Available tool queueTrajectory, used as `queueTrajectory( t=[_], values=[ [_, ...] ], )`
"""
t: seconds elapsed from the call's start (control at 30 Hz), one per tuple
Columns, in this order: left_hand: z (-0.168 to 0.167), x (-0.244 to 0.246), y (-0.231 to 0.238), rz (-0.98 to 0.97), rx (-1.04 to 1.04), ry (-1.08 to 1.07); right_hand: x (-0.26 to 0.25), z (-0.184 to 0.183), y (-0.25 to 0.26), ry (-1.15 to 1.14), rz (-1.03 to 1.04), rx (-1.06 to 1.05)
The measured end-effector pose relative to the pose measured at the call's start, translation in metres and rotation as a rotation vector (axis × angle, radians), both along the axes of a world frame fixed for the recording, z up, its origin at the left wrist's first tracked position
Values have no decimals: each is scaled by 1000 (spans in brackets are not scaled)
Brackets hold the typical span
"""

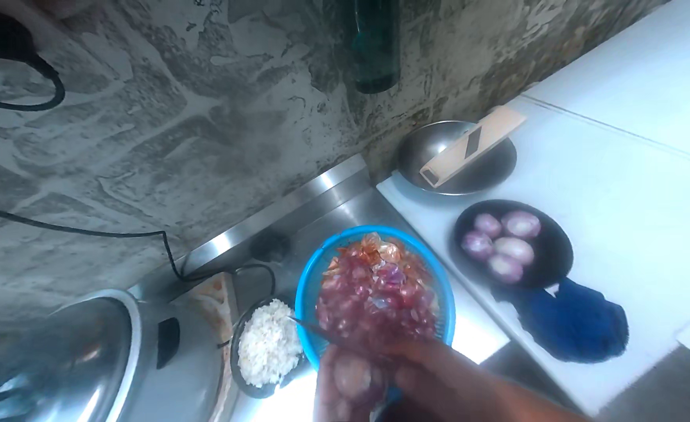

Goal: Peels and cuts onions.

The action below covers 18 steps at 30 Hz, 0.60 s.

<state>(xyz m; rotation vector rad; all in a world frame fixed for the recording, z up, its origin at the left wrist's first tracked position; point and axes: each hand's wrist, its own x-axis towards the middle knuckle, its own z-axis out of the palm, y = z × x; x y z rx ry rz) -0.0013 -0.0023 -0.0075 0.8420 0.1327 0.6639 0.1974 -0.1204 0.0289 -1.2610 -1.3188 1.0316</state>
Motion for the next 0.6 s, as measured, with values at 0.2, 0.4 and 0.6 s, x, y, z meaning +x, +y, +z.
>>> queueTrajectory(
  t=[0.2, 0.4, 0.6],
  values=[
    [6, 9, -2, 79, -118, 69, -4, 0, 0, -107, 14, 9],
    [2, 2, 0, -1, -198, 9, 3, 1, 3, -15, -250, -135],
    [3, 9, 5, 84, -231, -23, -9, 8, -1, -221, -56, -109]
  ],
)
